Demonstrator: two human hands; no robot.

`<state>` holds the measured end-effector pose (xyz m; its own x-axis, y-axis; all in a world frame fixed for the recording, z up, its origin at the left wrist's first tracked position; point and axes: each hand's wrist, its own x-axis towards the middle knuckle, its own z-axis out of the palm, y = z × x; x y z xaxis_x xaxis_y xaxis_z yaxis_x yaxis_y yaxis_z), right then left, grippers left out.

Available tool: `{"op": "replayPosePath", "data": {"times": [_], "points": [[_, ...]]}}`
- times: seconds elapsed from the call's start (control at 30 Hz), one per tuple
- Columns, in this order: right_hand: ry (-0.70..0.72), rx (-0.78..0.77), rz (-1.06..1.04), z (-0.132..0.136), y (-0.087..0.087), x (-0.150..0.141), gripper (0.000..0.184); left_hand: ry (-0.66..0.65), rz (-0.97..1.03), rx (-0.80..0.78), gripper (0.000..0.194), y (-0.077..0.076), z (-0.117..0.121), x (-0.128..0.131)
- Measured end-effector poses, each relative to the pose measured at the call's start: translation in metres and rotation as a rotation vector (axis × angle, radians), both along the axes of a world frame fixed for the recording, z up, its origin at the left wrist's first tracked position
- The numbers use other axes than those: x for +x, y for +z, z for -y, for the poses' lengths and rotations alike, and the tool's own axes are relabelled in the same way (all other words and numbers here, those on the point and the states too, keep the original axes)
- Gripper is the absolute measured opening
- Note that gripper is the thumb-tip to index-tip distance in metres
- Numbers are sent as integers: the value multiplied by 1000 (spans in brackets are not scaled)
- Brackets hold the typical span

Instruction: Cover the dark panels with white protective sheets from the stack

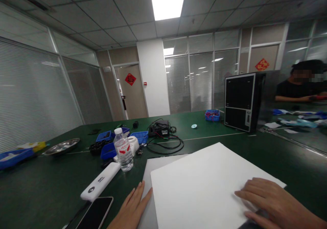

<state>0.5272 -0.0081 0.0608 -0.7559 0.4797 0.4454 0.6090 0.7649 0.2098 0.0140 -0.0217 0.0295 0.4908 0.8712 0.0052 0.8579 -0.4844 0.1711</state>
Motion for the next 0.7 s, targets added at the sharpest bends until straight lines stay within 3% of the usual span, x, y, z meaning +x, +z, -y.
{"op": "replayPosePath", "data": {"times": [0.1,0.2,0.33,0.5,0.7], "points": [[-77,-85,42,-4,-4,5,56,31,-50,-36,97,-16,-11,-7],[-158,-185,46,-2,-7,-1,49,2,-7,16,93,-32,-22,-14],[-126,-236,48,9,2,-23,49,-6,35,45,96,-39,-26,-16],[3,-353,55,20,20,-38,54,4,35,4,97,-31,-22,-13],[13,-462,66,17,22,-36,54,55,89,35,83,-3,-1,-1]]}}
